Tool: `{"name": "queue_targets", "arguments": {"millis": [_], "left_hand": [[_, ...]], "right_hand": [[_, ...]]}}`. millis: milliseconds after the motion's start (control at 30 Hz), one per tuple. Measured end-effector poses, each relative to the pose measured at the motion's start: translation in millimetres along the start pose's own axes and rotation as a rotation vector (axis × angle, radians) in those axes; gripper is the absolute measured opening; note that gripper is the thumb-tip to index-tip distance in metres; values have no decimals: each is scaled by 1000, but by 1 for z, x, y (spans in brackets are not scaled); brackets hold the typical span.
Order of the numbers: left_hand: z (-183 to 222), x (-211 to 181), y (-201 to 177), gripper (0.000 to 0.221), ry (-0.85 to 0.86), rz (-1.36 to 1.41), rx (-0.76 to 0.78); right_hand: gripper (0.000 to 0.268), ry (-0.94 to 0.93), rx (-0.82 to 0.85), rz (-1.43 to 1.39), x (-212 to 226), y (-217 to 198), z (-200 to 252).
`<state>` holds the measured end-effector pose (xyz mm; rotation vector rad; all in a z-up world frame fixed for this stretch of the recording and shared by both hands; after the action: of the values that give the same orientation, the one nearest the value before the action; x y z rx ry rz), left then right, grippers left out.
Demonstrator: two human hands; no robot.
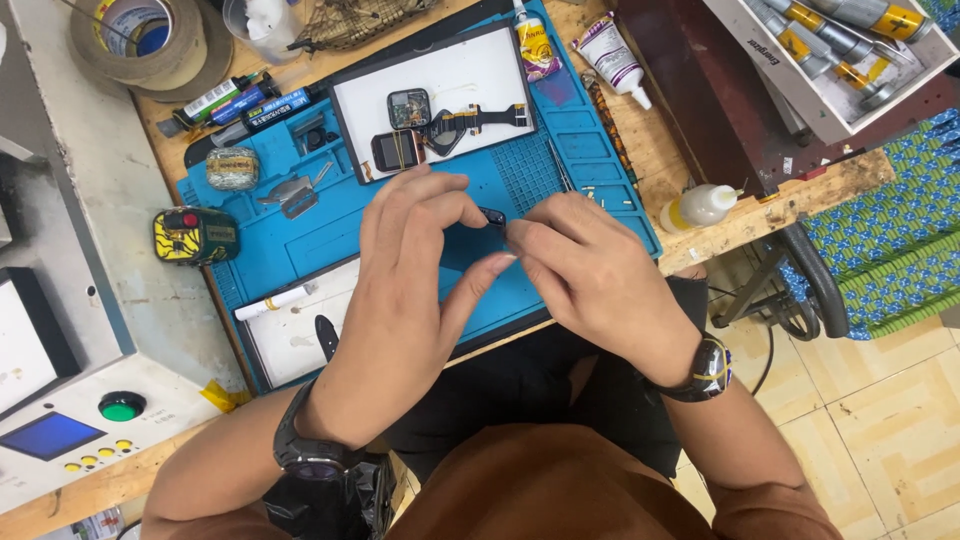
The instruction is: The person applies adhesive to the edges of a smartphone back cover and presses it onto the device. They then use a screwdriver to tighten screws on the phone's frame and pry at the internal components.
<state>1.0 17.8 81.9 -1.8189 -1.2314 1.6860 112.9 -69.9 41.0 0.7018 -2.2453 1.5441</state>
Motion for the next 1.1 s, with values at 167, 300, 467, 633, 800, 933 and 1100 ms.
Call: {"name": "queue_targets", "arguments": {"millis": [167, 300, 467, 633, 800, 933, 1100], "left_hand": [[-2, 3, 3, 15, 15, -17, -49], [-6, 4, 5, 14, 56, -47, -86], [-7, 2, 4, 18, 60, -47, -140], [-7, 0, 4, 20, 70, -65, -161], [-5, -1, 3, 19, 63, -76, -146], [-4, 4, -3, 18, -1, -70, -158], [-6, 18, -17, 15, -145, 17, -158]], "right_hand": [[12, 3, -1, 8, 0, 2, 2], [12, 15, 4, 8, 1, 2, 1], [17, 16, 3, -8, 3, 2, 1], [15, 14, -3, -28, 3, 4, 1], [15, 22, -7, -36, 3, 8, 2], [9, 55, -69, -158, 4, 12, -2], [25, 212, -203, -123, 4, 19, 20]]}}
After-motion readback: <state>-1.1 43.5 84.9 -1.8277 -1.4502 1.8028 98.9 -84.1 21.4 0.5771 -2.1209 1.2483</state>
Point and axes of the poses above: each hand's wrist, its own z-axis away from the middle knuckle, its own y-axis out of the palm, x = y × z, the point moved 4 cm from there along -z, towards the middle knuckle, and after that the axes turned 11 degrees about x, right-handed, at the moved point
